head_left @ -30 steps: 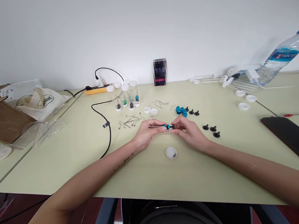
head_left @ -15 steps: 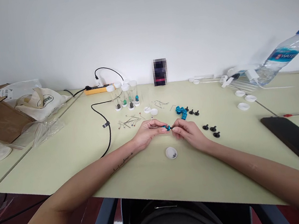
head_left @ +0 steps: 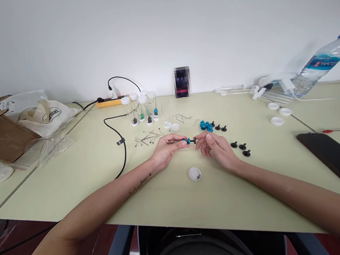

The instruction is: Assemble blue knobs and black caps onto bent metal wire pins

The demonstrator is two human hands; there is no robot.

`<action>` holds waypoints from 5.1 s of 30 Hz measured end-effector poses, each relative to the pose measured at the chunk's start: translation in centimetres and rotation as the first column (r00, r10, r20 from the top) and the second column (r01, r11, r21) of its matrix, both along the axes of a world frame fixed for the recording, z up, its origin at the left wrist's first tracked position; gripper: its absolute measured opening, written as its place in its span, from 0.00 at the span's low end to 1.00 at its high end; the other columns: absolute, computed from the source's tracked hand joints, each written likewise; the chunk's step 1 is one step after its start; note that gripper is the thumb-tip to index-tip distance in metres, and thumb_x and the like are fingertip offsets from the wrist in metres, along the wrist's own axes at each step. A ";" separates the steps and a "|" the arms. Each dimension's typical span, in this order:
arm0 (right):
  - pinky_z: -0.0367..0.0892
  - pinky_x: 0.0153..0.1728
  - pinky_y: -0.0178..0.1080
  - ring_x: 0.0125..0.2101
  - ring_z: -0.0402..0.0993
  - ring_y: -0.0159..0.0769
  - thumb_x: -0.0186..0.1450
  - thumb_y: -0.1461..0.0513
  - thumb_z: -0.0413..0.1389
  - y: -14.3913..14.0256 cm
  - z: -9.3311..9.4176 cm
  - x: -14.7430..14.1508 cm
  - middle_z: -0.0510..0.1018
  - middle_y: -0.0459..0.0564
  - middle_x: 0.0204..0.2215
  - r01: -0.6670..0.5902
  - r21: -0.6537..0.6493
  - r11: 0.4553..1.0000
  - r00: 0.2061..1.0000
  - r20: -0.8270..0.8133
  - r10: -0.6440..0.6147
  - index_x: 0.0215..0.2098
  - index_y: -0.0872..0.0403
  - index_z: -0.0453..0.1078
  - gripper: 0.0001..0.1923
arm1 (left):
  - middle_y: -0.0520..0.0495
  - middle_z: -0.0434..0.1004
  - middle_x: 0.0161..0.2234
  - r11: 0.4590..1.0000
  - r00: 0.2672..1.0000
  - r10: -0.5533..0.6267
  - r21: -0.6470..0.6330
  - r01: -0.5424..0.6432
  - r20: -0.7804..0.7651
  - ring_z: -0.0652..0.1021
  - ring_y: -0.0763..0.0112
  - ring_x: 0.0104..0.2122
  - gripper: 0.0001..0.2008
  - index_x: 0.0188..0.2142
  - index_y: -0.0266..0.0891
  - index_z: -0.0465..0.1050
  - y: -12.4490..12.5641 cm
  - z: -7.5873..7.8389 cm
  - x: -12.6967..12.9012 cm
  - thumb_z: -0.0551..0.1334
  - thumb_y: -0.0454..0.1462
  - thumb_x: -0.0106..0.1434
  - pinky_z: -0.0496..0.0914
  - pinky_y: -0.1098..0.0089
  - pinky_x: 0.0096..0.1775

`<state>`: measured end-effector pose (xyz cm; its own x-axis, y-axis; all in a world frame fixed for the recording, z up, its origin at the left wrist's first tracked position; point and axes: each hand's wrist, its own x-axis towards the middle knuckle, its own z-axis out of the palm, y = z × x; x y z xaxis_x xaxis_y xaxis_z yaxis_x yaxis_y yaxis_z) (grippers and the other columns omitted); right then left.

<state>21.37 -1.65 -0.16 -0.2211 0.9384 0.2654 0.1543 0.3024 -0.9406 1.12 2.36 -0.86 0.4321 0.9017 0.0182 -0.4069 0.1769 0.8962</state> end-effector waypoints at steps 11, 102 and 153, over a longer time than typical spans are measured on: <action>0.61 0.25 0.35 0.21 0.65 0.30 0.70 0.48 0.45 0.0 0.7 -0.3 0.70 0.45 0.22 -0.052 -0.038 0.998 0.970 0.237 0.059 0.27 0.53 0.63 0.22 | 0.46 0.81 0.34 1.000 0.999 -0.004 0.025 0.005 -0.037 0.80 0.70 0.35 0.12 0.30 0.35 0.79 -0.4 0.2 0.3 0.75 0.34 0.44 0.72 0.64 0.45; 0.61 0.29 0.36 0.23 0.66 0.32 0.73 0.51 0.40 0.0 0.7 -0.1 0.70 0.44 0.21 -0.074 0.049 0.996 0.899 0.436 0.045 0.29 0.52 0.64 0.21 | 0.46 0.81 0.34 0.997 0.998 -0.066 -0.037 0.065 -0.014 0.80 0.69 0.34 0.13 0.31 0.34 0.79 -0.2 -0.1 0.1 0.75 0.33 0.44 0.71 0.62 0.48; 0.66 0.26 0.37 0.23 0.69 0.33 0.70 0.44 0.40 -0.1 0.1 -0.1 0.76 0.50 0.25 -0.074 -0.072 0.995 0.983 0.161 0.085 0.32 0.54 0.69 0.28 | 0.46 0.81 0.34 0.999 1.000 -0.021 -0.043 0.021 0.001 0.80 0.68 0.34 0.13 0.31 0.35 0.79 -0.3 0.2 0.2 0.75 0.34 0.44 0.71 0.60 0.48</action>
<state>21.30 -1.75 -0.03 -0.3313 0.9302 0.1578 0.2856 0.2583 -0.9229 1.31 2.09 -0.64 0.4513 0.8922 -0.0196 -0.4034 0.2235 0.8873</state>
